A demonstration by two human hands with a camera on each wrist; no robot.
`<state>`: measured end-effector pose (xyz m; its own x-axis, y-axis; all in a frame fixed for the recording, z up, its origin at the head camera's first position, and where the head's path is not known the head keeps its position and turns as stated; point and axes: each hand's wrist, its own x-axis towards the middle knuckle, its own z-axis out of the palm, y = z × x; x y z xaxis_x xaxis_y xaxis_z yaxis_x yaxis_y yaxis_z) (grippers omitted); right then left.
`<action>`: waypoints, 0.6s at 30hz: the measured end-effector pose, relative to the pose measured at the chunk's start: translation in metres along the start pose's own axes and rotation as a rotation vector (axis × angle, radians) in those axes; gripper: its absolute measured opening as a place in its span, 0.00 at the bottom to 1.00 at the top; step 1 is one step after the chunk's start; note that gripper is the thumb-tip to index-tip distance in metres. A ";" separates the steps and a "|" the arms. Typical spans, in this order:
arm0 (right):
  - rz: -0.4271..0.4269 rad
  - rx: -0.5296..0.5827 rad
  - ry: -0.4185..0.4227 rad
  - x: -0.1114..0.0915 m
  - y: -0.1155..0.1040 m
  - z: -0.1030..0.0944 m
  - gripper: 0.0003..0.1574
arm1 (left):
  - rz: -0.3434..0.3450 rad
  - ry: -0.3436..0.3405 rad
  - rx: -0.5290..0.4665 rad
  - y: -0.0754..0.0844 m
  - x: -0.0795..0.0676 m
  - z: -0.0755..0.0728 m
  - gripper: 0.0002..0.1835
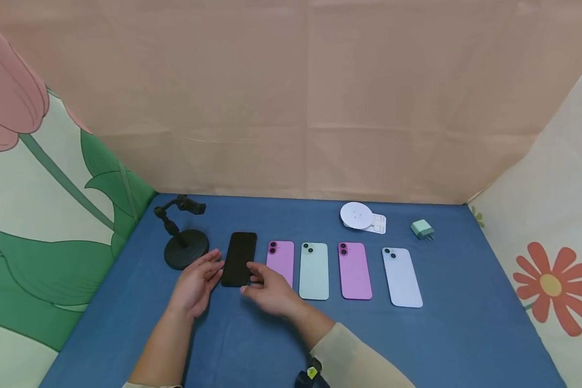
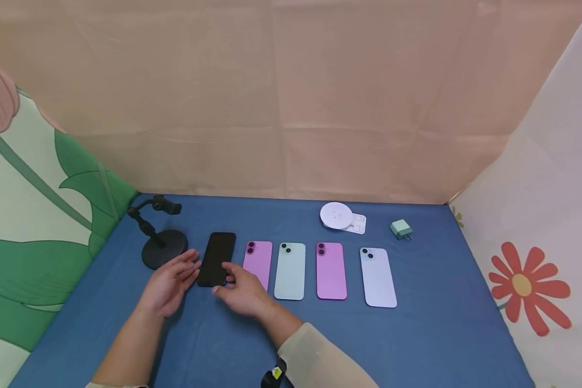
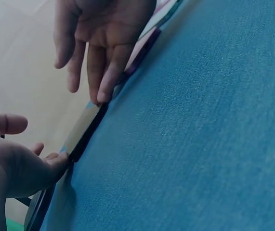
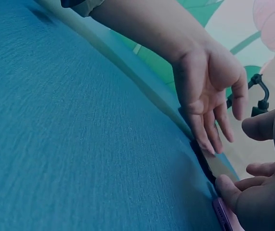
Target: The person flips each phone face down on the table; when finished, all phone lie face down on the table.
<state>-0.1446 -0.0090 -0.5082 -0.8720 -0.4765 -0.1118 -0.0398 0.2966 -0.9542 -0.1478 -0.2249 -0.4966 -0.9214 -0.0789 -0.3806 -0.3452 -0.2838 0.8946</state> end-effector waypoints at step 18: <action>0.036 0.098 -0.025 0.006 0.003 0.009 0.41 | 0.056 -0.016 -0.009 0.018 -0.015 -0.003 0.32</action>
<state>-0.1454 -0.0189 -0.5142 -0.8593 -0.4883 -0.1521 0.0402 0.2321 -0.9719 -0.1396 -0.2319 -0.4760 -0.9419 -0.0796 -0.3263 -0.2917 -0.2877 0.9122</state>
